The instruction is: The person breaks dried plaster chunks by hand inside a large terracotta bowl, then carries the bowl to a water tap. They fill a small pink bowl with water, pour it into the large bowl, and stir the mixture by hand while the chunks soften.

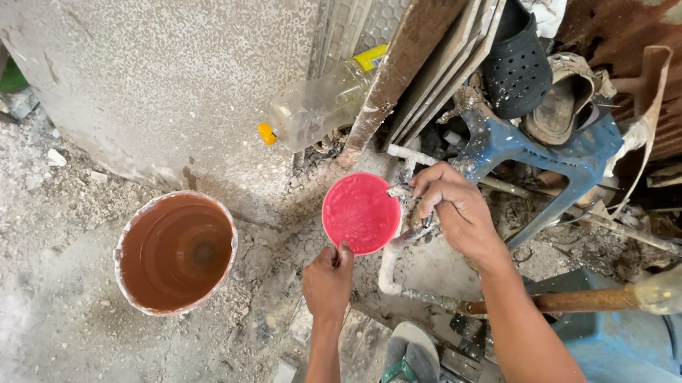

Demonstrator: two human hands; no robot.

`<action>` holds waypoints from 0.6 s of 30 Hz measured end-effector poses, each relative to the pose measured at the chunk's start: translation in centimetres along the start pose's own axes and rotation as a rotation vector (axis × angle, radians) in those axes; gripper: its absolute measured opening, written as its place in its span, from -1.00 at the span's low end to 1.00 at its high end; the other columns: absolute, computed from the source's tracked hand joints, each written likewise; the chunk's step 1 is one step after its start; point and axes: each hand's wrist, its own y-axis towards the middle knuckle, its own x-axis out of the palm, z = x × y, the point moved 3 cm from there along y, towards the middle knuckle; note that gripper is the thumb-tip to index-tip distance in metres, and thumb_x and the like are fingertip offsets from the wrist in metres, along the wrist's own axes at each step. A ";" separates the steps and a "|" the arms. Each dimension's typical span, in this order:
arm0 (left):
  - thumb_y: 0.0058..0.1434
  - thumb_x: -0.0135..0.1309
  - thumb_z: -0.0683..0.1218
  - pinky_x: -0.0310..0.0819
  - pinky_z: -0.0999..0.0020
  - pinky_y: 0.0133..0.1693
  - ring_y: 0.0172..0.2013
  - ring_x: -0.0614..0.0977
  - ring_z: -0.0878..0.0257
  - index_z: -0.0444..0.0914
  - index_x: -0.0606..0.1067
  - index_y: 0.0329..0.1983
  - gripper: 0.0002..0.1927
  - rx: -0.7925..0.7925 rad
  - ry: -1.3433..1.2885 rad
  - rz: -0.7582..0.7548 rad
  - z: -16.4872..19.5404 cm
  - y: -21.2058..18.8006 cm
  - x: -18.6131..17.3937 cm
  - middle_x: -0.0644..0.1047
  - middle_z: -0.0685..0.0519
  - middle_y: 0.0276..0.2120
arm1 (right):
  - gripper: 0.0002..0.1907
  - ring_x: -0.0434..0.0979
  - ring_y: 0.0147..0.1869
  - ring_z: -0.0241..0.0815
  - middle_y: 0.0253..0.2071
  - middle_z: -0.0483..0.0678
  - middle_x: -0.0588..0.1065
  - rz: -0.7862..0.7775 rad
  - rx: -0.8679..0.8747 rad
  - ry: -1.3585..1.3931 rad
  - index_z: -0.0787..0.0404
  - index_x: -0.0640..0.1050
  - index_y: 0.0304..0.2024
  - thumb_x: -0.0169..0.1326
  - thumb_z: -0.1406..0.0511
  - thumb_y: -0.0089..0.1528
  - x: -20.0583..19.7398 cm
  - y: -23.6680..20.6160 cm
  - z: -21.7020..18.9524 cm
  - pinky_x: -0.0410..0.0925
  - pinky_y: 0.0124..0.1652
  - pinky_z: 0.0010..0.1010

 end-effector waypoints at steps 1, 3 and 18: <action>0.26 0.11 0.16 0.35 0.05 -0.45 -0.64 0.43 -0.09 -0.35 0.45 -0.60 -0.49 0.005 -0.016 0.010 -0.1 0.0 -0.1 0.46 -0.17 -0.68 | -0.66 0.51 0.10 -0.01 -0.14 0.03 0.43 0.006 0.009 -0.004 0.28 0.47 -0.43 -0.29 0.67 0.07 0.0 0.0 0.1 0.37 0.14 -0.28; 0.26 0.11 0.15 0.35 0.06 -0.45 -0.64 0.41 -0.10 -0.34 0.45 -0.59 -0.50 0.004 -0.037 0.029 -0.3 0.1 -0.3 0.44 -0.17 -0.68 | -0.66 0.51 0.09 0.01 -0.15 0.02 0.43 0.019 0.030 -0.011 0.29 0.47 -0.43 -0.29 0.67 0.06 0.1 0.1 0.1 0.36 0.12 -0.28; 0.23 0.14 0.11 0.29 0.08 -0.53 -0.71 0.40 0.02 -0.34 0.50 -0.58 -0.55 -0.099 -0.117 0.381 -6.6 -0.6 -11.1 0.42 -0.19 -0.71 | -0.92 0.45 -0.02 -0.14 -0.11 -0.04 0.42 0.432 -0.498 0.195 0.13 0.39 -0.11 0.00 0.33 0.36 13.4 -4.5 3.5 0.45 -0.05 -0.25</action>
